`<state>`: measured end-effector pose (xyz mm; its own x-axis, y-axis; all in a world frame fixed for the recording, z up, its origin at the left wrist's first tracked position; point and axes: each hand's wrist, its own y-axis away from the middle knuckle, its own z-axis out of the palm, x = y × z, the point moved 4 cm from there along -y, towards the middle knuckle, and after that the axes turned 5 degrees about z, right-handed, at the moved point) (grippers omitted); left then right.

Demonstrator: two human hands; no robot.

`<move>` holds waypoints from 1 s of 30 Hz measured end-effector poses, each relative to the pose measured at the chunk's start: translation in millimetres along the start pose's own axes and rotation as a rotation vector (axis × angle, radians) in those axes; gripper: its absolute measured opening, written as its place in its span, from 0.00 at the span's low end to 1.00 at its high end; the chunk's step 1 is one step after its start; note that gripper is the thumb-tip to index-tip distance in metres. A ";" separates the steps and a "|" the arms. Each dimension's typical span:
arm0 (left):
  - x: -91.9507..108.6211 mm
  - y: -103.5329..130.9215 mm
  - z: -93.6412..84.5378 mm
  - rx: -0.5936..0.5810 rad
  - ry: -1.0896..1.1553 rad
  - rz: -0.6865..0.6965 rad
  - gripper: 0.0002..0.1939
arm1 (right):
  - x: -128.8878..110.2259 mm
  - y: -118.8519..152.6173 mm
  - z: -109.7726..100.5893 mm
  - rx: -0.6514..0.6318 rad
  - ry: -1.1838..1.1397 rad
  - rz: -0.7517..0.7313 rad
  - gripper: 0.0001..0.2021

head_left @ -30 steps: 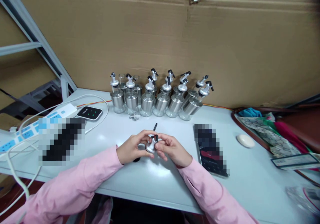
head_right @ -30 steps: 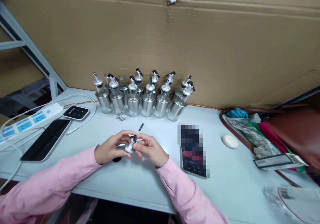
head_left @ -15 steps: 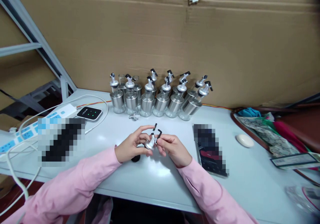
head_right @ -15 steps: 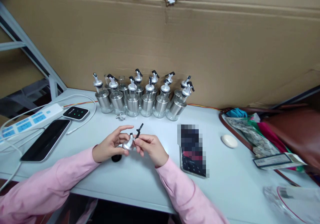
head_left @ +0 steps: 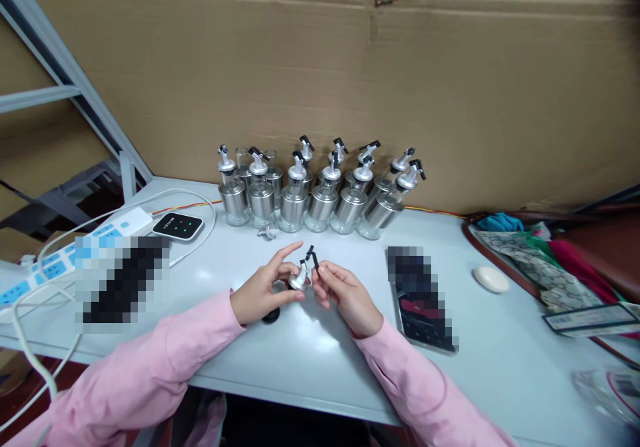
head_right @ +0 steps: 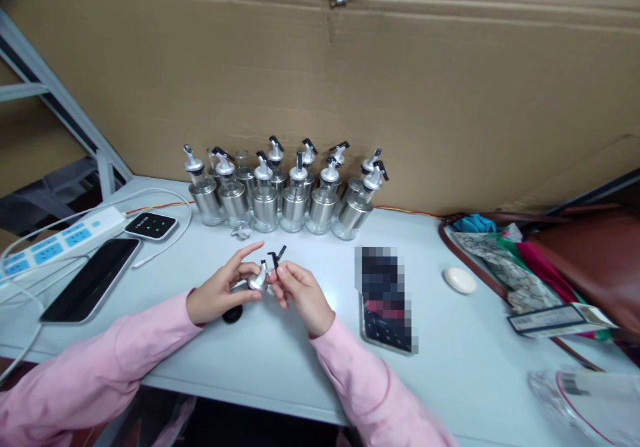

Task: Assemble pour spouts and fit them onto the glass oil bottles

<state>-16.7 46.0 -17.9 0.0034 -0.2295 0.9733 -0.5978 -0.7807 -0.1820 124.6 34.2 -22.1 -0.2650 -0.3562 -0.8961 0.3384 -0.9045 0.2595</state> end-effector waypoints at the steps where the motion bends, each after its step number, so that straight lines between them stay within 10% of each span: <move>1: 0.2 0.3 -0.1 0.000 -0.024 0.010 0.37 | 0.9 0.1 0.6 -0.011 0.013 0.006 0.17; 25: 9.8 2.8 -5.4 0.027 -0.380 0.171 0.25 | 7.6 -5.4 0.5 -0.110 0.073 -0.042 0.15; 30: 4.3 -1.1 -6.9 0.077 -0.307 0.112 0.25 | -8.3 -3.9 -9.2 0.079 0.314 -0.150 0.15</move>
<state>-21.6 49.9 -12.5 0.1894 -0.4712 0.8614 -0.5460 -0.7797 -0.3065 133.8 42.8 -19.0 -0.0115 -0.1398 -0.9901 0.2429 -0.9609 0.1329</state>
